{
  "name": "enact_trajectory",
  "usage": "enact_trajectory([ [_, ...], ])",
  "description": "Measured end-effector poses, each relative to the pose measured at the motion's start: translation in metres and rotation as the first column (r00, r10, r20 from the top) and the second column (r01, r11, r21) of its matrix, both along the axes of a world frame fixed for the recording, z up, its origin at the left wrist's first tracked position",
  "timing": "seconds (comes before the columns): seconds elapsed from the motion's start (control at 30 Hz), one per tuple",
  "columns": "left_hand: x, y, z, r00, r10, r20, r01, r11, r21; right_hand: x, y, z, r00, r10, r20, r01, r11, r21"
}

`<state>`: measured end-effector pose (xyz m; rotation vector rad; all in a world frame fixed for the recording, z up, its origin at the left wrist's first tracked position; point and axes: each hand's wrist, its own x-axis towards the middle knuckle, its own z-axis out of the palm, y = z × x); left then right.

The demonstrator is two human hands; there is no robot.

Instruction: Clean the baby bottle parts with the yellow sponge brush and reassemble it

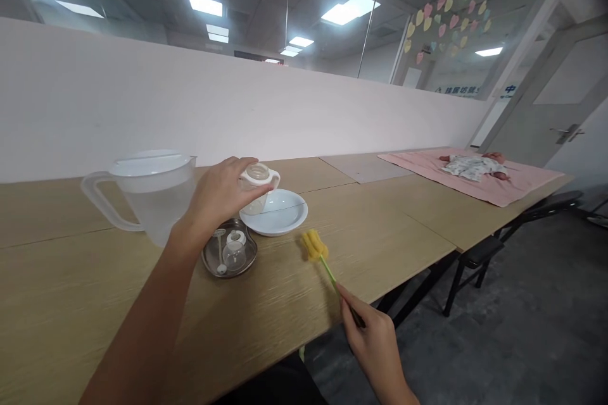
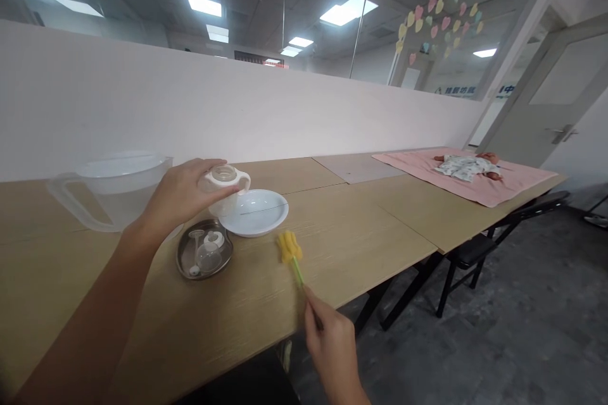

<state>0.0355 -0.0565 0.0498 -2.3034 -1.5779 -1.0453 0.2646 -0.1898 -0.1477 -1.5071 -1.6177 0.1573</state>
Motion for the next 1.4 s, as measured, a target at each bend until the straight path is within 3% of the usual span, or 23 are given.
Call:
enact_trajectory([
  [0.1,0.0,0.001,-0.001,1.0,-0.007,0.004,0.007,1.0,0.001,-0.022,-0.013,0.004,0.979,0.203,-0.019,-0.203,0.979,0.002],
  [0.2,0.0,0.001,-0.002,1.0,-0.015,0.003,0.015,1.0,0.003,-0.035,-0.022,0.0,0.909,0.414,-0.043,-0.416,0.906,-0.082],
  [0.27,-0.001,0.0,-0.001,1.0,-0.019,-0.001,0.019,1.0,0.001,-0.03,-0.02,-0.005,0.91,0.409,-0.064,-0.413,0.905,-0.103],
  [0.37,-0.002,0.0,0.0,1.0,-0.016,-0.006,0.016,1.0,0.004,-0.012,-0.008,-0.007,0.973,0.21,-0.094,-0.217,0.974,-0.063],
  [0.43,-0.003,-0.001,0.0,1.0,-0.011,-0.007,0.011,1.0,0.006,-0.004,-0.002,-0.003,0.984,0.135,-0.118,-0.141,0.989,-0.049],
  [0.5,-0.003,-0.001,0.0,1.0,-0.009,-0.006,0.009,1.0,0.006,-0.005,-0.004,0.003,0.969,0.203,-0.142,-0.215,0.974,-0.077],
  [0.6,-0.003,-0.003,0.0,1.0,-0.011,-0.008,0.011,1.0,0.015,-0.01,-0.013,0.01,0.887,0.424,-0.182,-0.457,0.864,-0.214],
  [0.67,-0.003,-0.005,0.001,1.0,-0.01,-0.013,0.01,1.0,0.015,-0.006,-0.016,0.01,0.858,0.462,-0.222,-0.51,0.813,-0.282],
  [0.77,-0.004,-0.006,0.002,1.0,-0.008,-0.014,0.008,1.0,0.007,0.014,-0.009,0.007,0.886,0.361,-0.29,-0.439,0.855,-0.275],
  [0.83,-0.005,-0.006,0.003,1.0,-0.008,-0.012,0.008,1.0,0.008,0.027,-0.002,0.005,0.936,0.192,-0.296,-0.265,0.936,-0.233],
  [0.9,-0.006,-0.006,0.003,1.0,-0.008,-0.01,0.008,1.0,0.012,0.03,0.0,0.005,0.949,0.065,-0.307,-0.129,0.973,-0.192],
  [0.97,-0.006,-0.006,0.002,1.0,-0.008,-0.009,0.008,1.0,0.016,0.022,-0.006,0.006,0.938,0.116,-0.326,-0.18,0.968,-0.175],
  [1.07,-0.007,-0.006,0.002,1.0,-0.011,-0.012,0.011,1.0,0.021,0.006,-0.019,0.005,0.874,0.357,-0.331,-0.443,0.864,-0.238],
  [1.13,-0.007,-0.007,0.003,1.0,-0.007,-0.014,0.007,1.0,0.025,0.006,-0.021,0.002,0.846,0.416,-0.334,-0.514,0.804,-0.3],
  [1.2,-0.007,-0.007,0.004,1.0,-0.001,-0.016,0.002,1.0,0.025,0.018,-0.017,0.001,0.857,0.366,-0.362,-0.484,0.813,-0.324],
  [1.33,-0.008,-0.008,0.007,1.0,-0.004,-0.019,0.004,1.0,0.004,0.05,-0.008,0.007,0.916,0.111,-0.385,-0.22,0.943,-0.252],
  [1.4,-0.008,-0.009,0.007,1.0,-0.007,-0.015,0.007,1.0,0.0,0.054,-0.01,0.012,0.918,0.114,-0.381,-0.217,0.946,-0.239],
])
